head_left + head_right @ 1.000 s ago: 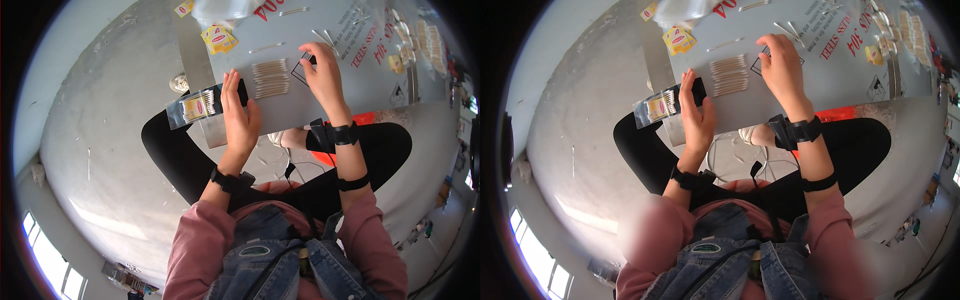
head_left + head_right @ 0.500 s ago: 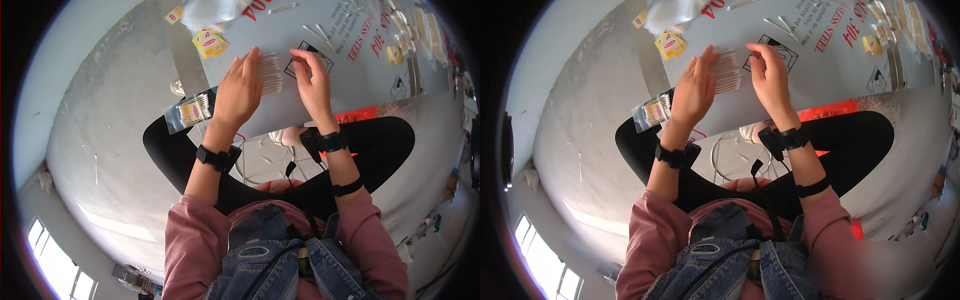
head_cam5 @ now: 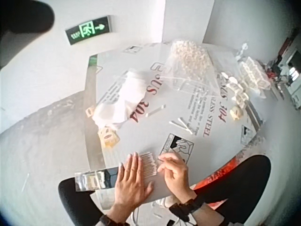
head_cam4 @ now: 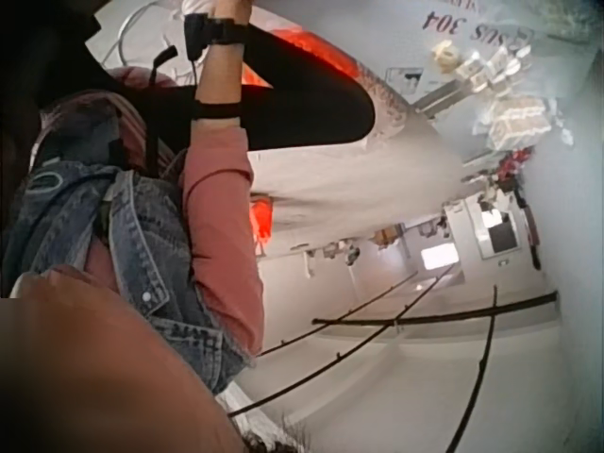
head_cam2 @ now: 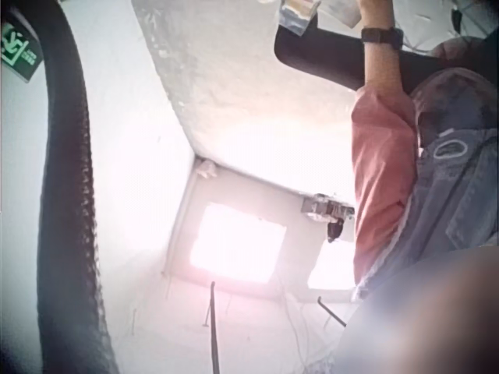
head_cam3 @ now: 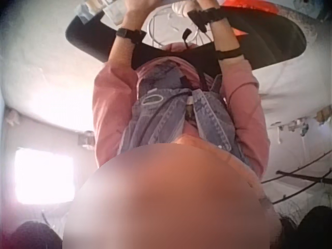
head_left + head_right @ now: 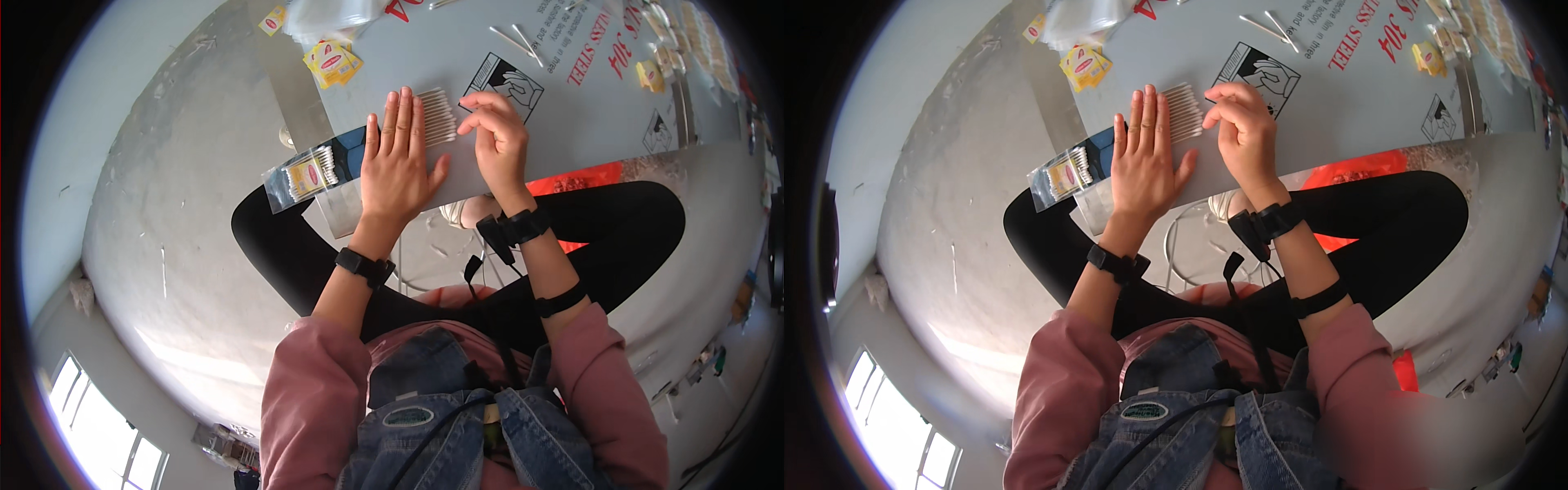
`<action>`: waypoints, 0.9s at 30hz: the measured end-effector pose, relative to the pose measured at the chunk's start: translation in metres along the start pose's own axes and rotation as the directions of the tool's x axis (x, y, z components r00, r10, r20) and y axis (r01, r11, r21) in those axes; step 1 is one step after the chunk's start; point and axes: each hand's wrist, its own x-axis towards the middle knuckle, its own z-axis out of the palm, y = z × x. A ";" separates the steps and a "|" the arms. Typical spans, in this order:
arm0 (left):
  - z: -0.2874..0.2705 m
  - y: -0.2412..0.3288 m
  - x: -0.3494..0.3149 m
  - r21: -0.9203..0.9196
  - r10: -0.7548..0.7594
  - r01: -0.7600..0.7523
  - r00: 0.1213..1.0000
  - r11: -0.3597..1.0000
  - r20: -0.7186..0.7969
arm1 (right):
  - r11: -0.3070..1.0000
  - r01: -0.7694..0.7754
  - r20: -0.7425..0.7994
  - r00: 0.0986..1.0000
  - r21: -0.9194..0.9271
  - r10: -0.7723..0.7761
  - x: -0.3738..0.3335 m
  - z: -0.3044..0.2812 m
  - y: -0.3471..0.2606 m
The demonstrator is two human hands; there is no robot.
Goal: The person organizes cotton swabs into a row, places them into a plastic bag, and seals the bag with a sticker before repeating the process.
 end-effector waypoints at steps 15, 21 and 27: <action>0.001 0.000 0.001 0.067 0.001 -0.001 1.000 0.998 -0.006 | 0.995 0.078 0.062 0.995 -0.064 -0.075 0.001 0.002 0.000; 0.001 0.001 0.001 0.073 0.008 -0.007 1.000 0.997 -0.003 | 0.997 0.014 0.006 1.000 -0.070 -0.014 0.001 0.002 -0.001; 0.000 0.000 0.001 0.074 0.009 -0.009 1.000 0.997 0.001 | 0.997 0.012 0.019 1.000 -0.082 -0.010 0.000 0.003 0.000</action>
